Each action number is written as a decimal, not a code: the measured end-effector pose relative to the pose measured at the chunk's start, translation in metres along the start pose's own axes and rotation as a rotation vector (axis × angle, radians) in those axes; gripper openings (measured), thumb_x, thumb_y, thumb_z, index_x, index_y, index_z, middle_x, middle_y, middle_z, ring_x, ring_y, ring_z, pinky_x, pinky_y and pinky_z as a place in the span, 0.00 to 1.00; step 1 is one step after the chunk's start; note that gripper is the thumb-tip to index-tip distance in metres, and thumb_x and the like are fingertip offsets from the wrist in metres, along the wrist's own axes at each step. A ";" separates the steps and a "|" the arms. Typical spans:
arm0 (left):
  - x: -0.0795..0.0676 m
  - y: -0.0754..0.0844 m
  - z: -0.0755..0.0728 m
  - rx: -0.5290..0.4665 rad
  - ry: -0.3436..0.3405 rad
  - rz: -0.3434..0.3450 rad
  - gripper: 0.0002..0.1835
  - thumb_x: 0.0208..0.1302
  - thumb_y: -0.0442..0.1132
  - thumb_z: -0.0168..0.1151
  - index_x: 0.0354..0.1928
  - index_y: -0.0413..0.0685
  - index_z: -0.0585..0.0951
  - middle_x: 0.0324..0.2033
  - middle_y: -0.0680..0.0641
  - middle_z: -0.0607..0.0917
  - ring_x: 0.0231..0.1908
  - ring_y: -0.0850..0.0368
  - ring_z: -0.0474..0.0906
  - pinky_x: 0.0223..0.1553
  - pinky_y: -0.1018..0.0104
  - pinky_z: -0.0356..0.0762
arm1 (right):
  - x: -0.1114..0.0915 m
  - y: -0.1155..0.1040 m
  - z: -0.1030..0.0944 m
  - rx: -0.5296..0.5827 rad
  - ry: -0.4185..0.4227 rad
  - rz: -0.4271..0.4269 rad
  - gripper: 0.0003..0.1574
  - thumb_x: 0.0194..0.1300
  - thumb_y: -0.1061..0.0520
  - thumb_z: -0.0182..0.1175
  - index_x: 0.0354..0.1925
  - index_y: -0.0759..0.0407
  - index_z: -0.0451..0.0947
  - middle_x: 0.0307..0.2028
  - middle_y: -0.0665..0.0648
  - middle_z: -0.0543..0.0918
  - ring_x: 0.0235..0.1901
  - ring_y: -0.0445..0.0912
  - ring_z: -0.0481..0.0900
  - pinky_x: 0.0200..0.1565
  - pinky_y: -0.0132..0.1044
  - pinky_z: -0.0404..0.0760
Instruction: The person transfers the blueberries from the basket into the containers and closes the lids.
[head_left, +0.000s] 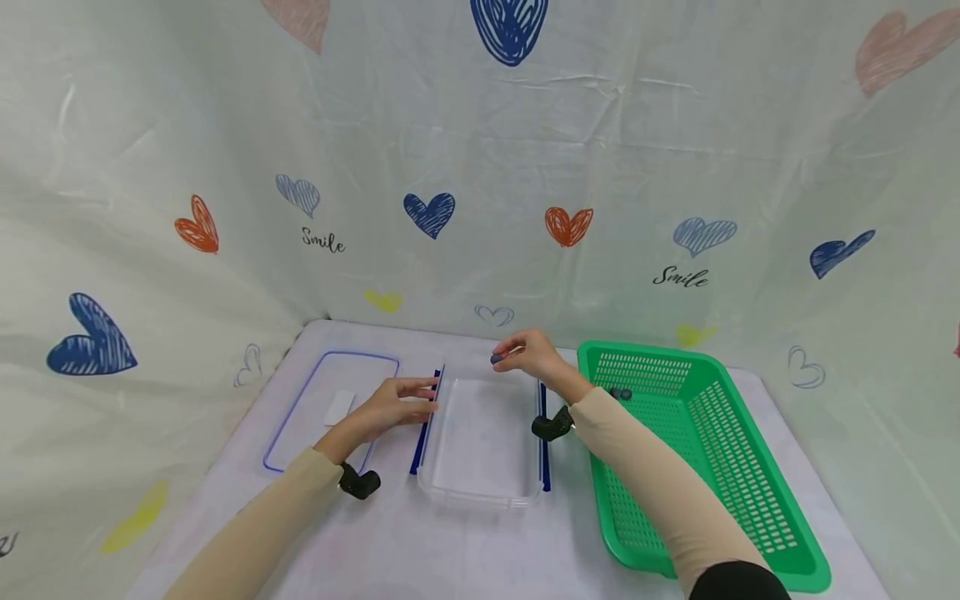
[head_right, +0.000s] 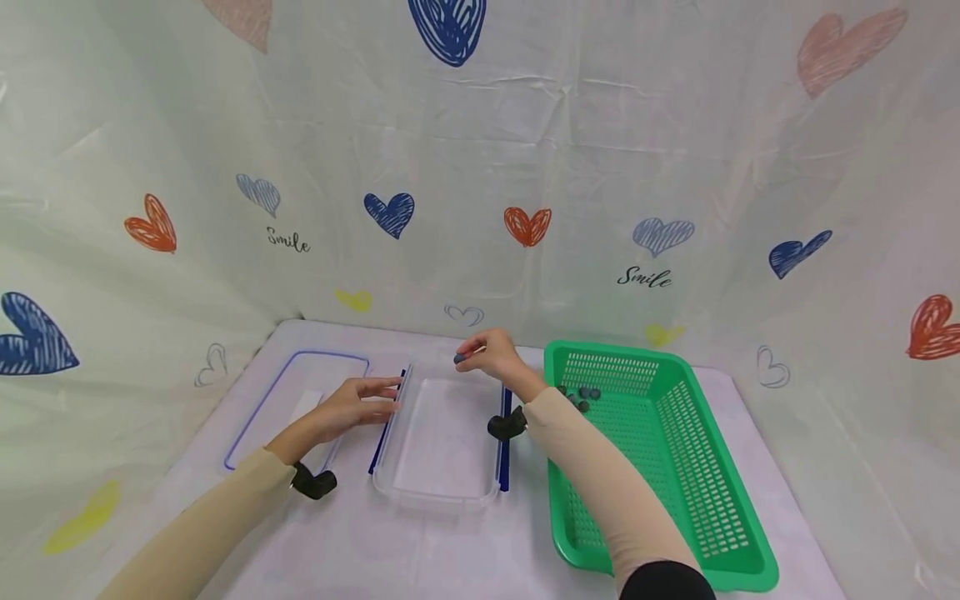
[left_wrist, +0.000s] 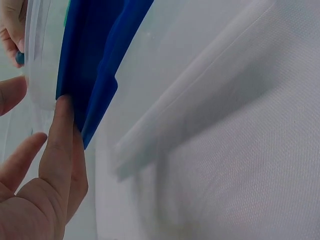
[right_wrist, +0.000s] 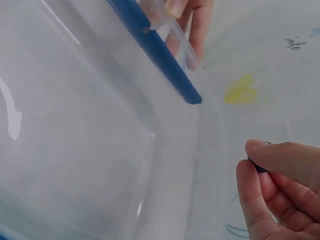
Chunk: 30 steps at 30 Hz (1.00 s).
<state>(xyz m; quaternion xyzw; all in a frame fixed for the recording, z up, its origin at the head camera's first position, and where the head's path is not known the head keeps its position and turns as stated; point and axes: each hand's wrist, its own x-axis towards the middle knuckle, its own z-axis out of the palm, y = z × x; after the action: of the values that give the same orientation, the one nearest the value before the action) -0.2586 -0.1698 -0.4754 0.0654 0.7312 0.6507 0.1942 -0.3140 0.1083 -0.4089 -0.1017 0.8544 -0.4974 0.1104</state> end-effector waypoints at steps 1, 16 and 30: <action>0.000 0.000 0.000 0.000 0.003 0.000 0.33 0.65 0.31 0.67 0.70 0.34 0.68 0.60 0.29 0.73 0.54 0.37 0.79 0.51 0.57 0.83 | 0.001 0.000 0.003 -0.007 0.005 -0.003 0.12 0.55 0.67 0.74 0.40 0.67 0.85 0.37 0.58 0.84 0.37 0.48 0.83 0.47 0.42 0.83; 0.003 -0.001 0.001 0.015 0.008 -0.004 0.32 0.65 0.32 0.68 0.70 0.34 0.69 0.58 0.31 0.75 0.52 0.40 0.81 0.51 0.56 0.83 | 0.012 0.004 0.049 0.027 0.115 0.021 0.12 0.51 0.72 0.74 0.36 0.67 0.85 0.31 0.57 0.83 0.35 0.48 0.81 0.42 0.43 0.85; 0.002 -0.001 0.000 0.027 0.006 0.001 0.31 0.65 0.33 0.68 0.69 0.36 0.70 0.59 0.31 0.76 0.50 0.46 0.83 0.51 0.56 0.83 | 0.019 0.016 0.077 0.065 0.185 0.040 0.11 0.50 0.74 0.73 0.35 0.70 0.84 0.28 0.59 0.84 0.28 0.47 0.82 0.38 0.40 0.87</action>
<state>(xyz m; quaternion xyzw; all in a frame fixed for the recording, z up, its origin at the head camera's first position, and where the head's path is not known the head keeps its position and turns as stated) -0.2606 -0.1697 -0.4768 0.0663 0.7406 0.6409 0.1906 -0.3111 0.0465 -0.4617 -0.0344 0.8463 -0.5297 0.0442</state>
